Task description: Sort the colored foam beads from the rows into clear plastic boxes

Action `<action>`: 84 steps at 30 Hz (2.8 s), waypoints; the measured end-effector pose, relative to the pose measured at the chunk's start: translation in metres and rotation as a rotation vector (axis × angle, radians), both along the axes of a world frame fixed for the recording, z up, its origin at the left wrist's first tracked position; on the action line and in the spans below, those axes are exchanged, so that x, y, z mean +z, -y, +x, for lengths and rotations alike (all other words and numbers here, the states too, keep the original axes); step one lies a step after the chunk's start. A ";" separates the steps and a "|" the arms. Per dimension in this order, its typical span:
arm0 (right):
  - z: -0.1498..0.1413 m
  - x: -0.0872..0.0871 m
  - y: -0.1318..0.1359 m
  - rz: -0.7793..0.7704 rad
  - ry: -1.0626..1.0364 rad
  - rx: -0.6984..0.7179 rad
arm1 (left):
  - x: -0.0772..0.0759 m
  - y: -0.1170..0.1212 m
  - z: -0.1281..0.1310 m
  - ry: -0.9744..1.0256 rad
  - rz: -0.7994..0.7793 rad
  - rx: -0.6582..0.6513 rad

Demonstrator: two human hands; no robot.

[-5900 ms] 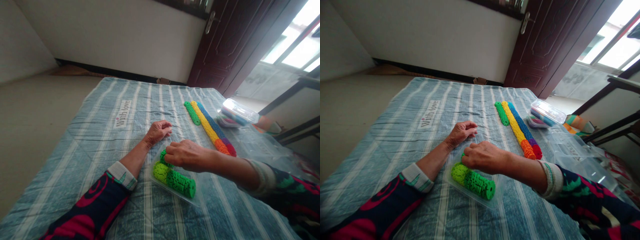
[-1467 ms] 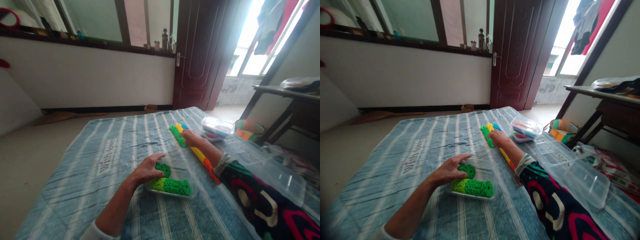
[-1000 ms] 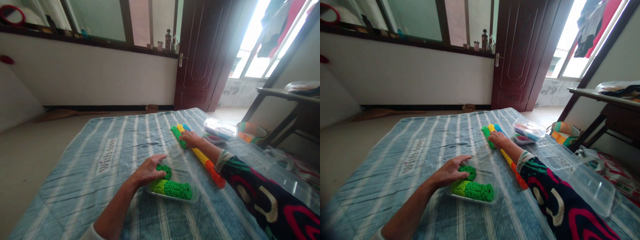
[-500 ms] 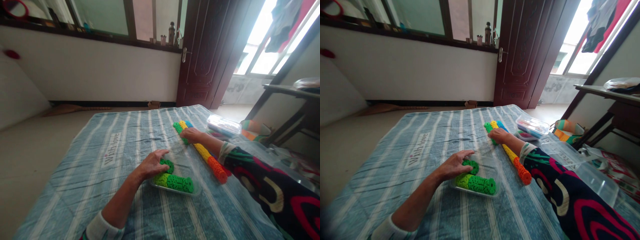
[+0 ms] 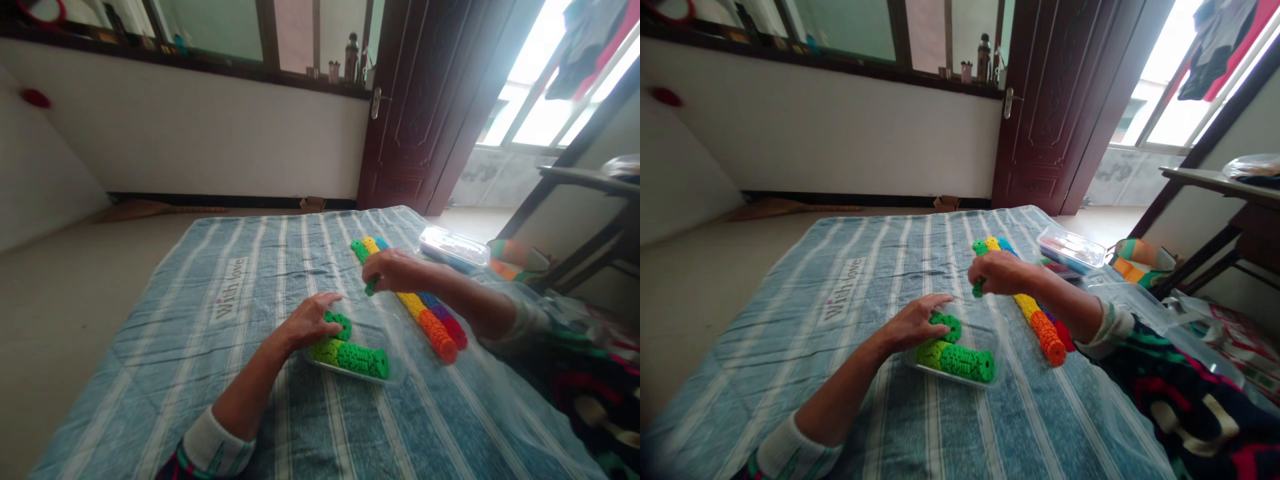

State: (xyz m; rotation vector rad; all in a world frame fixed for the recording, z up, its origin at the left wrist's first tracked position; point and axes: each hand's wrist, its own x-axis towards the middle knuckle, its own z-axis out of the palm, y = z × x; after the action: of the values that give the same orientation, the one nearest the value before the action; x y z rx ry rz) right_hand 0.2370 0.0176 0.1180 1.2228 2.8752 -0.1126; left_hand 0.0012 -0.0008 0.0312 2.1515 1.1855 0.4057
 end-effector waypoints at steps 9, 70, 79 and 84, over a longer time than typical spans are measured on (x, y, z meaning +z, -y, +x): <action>-0.039 -0.040 0.040 0.003 0.180 0.231 | -0.002 -0.003 0.001 -0.041 0.099 -0.040; -0.049 -0.080 0.066 -0.124 -0.151 -0.380 | 0.028 0.020 0.017 -0.457 0.394 -0.235; -0.030 -0.064 0.057 0.013 -0.273 -0.318 | 0.030 0.021 0.016 -0.481 0.398 -0.256; 0.010 -0.047 0.005 0.111 -0.153 -0.528 | 0.034 0.022 0.015 -0.472 0.423 -0.264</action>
State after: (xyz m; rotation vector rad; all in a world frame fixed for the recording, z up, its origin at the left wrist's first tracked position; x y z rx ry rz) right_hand 0.2470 0.0125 0.0715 2.0497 2.6215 -0.0527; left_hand 0.0165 -0.0231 0.0656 2.8412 1.1006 0.0250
